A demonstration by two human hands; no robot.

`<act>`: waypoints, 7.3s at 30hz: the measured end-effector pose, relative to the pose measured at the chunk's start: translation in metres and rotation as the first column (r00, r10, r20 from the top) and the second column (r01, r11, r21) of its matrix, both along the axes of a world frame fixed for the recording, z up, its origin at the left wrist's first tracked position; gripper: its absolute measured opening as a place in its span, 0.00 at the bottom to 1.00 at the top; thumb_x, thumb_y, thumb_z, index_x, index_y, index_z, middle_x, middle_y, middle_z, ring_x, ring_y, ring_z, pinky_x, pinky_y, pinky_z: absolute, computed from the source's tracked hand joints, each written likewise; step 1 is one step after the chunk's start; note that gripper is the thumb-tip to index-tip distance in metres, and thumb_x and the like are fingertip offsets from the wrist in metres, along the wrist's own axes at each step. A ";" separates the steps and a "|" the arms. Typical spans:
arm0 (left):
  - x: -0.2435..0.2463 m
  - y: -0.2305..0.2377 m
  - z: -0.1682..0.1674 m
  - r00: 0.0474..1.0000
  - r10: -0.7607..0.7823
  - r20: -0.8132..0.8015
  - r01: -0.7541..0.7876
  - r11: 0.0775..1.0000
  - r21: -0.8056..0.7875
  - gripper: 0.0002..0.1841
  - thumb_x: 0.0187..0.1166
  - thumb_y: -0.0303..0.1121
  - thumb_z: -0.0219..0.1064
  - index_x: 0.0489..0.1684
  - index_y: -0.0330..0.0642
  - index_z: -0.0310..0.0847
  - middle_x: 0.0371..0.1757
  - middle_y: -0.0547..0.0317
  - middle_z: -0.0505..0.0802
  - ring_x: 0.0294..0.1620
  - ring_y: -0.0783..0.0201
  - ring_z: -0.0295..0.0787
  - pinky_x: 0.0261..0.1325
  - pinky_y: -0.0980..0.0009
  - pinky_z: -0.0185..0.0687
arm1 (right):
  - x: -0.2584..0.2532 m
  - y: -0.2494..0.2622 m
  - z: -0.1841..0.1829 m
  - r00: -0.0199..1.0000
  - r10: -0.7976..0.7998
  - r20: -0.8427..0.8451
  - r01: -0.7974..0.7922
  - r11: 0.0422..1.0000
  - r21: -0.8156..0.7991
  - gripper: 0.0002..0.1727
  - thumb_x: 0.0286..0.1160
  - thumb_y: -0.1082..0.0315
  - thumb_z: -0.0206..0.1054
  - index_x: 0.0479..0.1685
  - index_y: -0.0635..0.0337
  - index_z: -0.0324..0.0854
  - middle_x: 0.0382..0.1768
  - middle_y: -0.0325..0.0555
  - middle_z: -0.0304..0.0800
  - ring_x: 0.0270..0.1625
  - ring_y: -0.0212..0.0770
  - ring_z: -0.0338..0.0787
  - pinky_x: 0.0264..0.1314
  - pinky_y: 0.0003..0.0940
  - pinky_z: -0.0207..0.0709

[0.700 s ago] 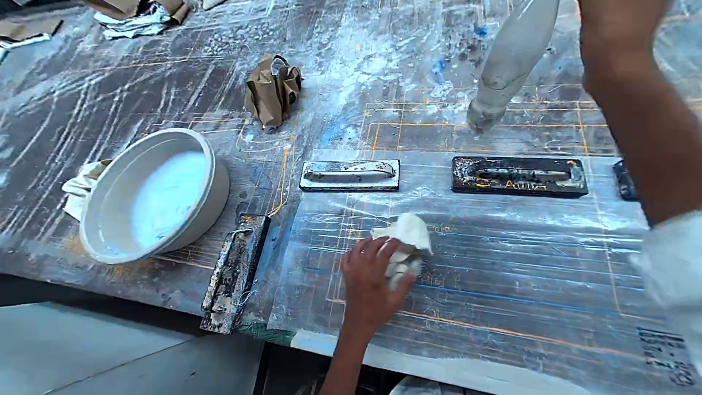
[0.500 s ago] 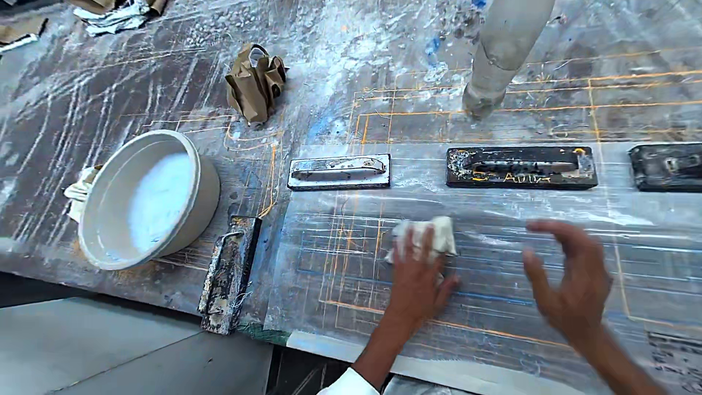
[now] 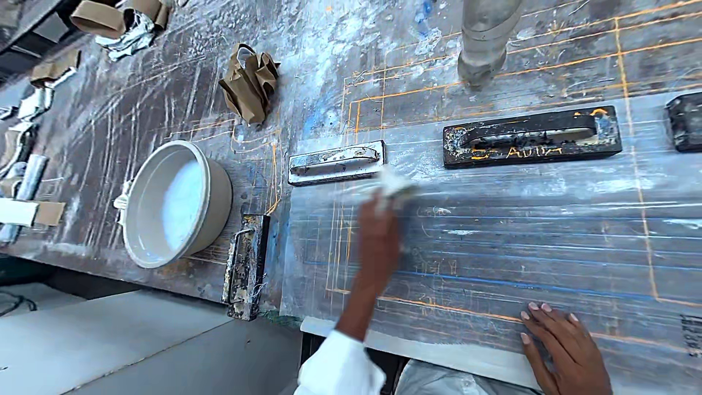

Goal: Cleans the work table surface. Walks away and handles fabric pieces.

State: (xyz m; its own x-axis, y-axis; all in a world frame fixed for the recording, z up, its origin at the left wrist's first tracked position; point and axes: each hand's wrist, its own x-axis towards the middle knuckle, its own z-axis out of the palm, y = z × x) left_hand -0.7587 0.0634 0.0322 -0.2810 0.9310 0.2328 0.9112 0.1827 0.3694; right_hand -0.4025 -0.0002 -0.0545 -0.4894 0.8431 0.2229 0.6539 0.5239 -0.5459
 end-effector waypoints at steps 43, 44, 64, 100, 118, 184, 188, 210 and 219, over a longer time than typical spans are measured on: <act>0.062 -0.031 -0.046 0.980 -0.196 0.036 0.199 0.970 -0.141 0.30 0.88 0.52 0.55 0.85 0.45 0.73 0.90 0.38 0.66 0.93 0.37 0.52 0.91 0.38 0.49 | 0.056 -0.021 -0.043 0.990 -0.140 -0.004 0.129 0.901 0.415 0.24 0.86 0.51 0.51 0.58 0.52 0.91 0.61 0.44 0.93 0.72 0.46 0.85 0.83 0.49 0.64; 0.075 -0.044 -0.048 0.929 -0.370 0.031 0.371 0.922 -0.110 0.25 0.88 0.45 0.56 0.80 0.45 0.78 0.89 0.44 0.70 0.93 0.41 0.56 0.91 0.42 0.53 | 0.054 -0.017 -0.046 0.987 -0.157 -0.024 0.150 0.871 0.468 0.24 0.86 0.52 0.50 0.54 0.52 0.92 0.58 0.43 0.95 0.70 0.45 0.87 0.81 0.46 0.65; 0.057 0.000 -0.014 0.994 0.107 -0.001 -0.105 0.967 -0.232 0.21 0.90 0.32 0.54 0.76 0.31 0.77 0.82 0.29 0.75 0.82 0.30 0.70 0.81 0.32 0.63 | 0.035 -0.021 -0.051 0.968 -0.240 -0.066 0.233 0.778 0.584 0.24 0.83 0.55 0.47 0.48 0.49 0.93 0.50 0.38 0.97 0.63 0.40 0.90 0.76 0.40 0.69; 0.325 0.205 -0.024 0.580 -0.796 0.176 0.765 0.606 0.219 0.17 0.85 0.35 0.63 0.65 0.35 0.87 0.74 0.33 0.83 0.74 0.42 0.83 0.74 0.47 0.79 | 0.082 -0.017 0.010 0.590 -0.764 -0.260 0.805 0.582 0.117 0.28 0.71 0.42 0.69 0.53 0.59 0.85 0.57 0.57 0.88 0.65 0.55 0.86 0.71 0.51 0.78; 0.454 0.219 -0.034 0.383 -0.918 0.104 0.906 0.352 -0.233 0.16 0.83 0.23 0.61 0.64 0.31 0.86 0.80 0.34 0.80 0.82 0.35 0.74 0.83 0.38 0.67 | 0.169 0.038 -0.006 -0.335 -0.857 -0.392 0.315 0.290 -0.904 0.54 0.59 0.60 0.85 0.86 0.61 0.54 0.61 0.54 0.87 0.59 0.42 0.91 0.63 0.43 0.88; 0.905 0.339 -0.033 0.535 -0.823 0.191 0.845 0.522 -0.113 0.21 0.75 0.20 0.64 0.68 0.35 0.86 0.78 0.33 0.80 0.82 0.34 0.72 0.81 0.33 0.64 | 0.663 0.178 -0.005 -0.115 -0.939 -0.323 0.224 0.293 -0.930 0.52 0.54 0.59 0.89 0.81 0.63 0.61 0.61 0.51 0.89 0.60 0.41 0.92 0.63 0.40 0.89; 0.893 0.318 -0.026 0.217 -0.956 0.196 0.966 0.180 -0.187 0.21 0.73 0.19 0.68 0.66 0.41 0.89 0.80 0.43 0.81 0.83 0.44 0.74 0.82 0.44 0.72 | 0.668 0.180 -0.009 -0.074 -0.940 -0.332 0.198 0.312 -0.929 0.57 0.50 0.59 0.90 0.82 0.66 0.57 0.62 0.52 0.88 0.62 0.39 0.91 0.65 0.37 0.88; 0.771 0.256 -0.034 0.953 -0.304 0.010 0.299 0.931 -0.208 0.22 0.84 0.24 0.61 0.78 0.37 0.78 0.85 0.36 0.74 0.84 0.36 0.71 0.83 0.38 0.66 | 0.678 0.172 -0.004 0.015 -0.941 -0.339 0.112 0.339 -0.934 0.54 0.54 0.63 0.87 0.79 0.74 0.55 0.61 0.56 0.87 0.61 0.39 0.92 0.66 0.33 0.88; 0.915 0.263 -0.031 0.806 -0.587 0.075 0.590 0.806 -0.046 0.21 0.75 0.28 0.70 0.69 0.38 0.86 0.78 0.38 0.82 0.81 0.40 0.75 0.79 0.42 0.73 | 0.687 0.175 0.001 0.124 -0.944 -0.307 0.150 0.324 -0.934 0.52 0.61 0.63 0.82 0.84 0.70 0.51 0.65 0.55 0.84 0.64 0.37 0.89 0.66 0.33 0.87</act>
State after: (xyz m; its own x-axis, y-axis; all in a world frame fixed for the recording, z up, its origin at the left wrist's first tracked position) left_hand 0.1560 0.3268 0.0009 0.3152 0.9340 0.1679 0.8302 -0.3571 0.4280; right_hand 0.2848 0.1744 -0.0536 0.2844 0.7502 -0.5970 -0.3761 -0.4855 -0.7892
